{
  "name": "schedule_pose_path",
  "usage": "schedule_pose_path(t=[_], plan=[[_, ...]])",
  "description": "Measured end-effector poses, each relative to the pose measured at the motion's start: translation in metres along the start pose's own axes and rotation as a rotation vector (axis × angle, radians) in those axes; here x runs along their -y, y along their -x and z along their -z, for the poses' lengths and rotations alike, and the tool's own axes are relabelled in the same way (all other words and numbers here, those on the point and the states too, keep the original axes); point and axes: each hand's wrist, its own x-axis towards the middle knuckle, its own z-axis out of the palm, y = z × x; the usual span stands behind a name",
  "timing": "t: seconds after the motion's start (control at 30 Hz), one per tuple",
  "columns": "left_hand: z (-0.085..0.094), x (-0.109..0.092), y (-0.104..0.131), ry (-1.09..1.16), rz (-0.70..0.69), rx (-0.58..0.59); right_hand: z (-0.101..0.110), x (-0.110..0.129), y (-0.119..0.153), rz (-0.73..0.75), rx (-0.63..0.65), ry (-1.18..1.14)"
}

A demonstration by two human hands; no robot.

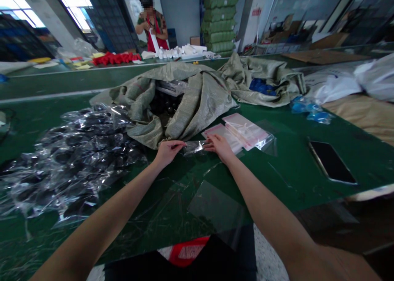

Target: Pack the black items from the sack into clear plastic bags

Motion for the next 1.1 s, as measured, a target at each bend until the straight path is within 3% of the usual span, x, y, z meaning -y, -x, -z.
schedule_pose_path(t=[0.13,0.37,0.63,0.93,1.1], plan=[[0.0,0.001,0.0,0.007,0.001,-0.002,0.001,0.004,0.007,-0.024,0.041,0.078],[0.0,-0.003,0.0,-0.009,0.032,-0.003,0.005,0.001,0.012,0.003,0.191,-0.02],[-0.002,0.007,0.0,-0.023,0.038,-0.007,0.008,-0.007,0.007,0.015,0.253,0.035],[0.001,-0.003,-0.001,0.113,0.096,0.135,0.003,-0.013,0.008,0.159,0.193,0.308],[0.002,-0.013,0.001,0.131,0.227,0.151,0.0,-0.012,0.01,0.201,0.155,0.379]])
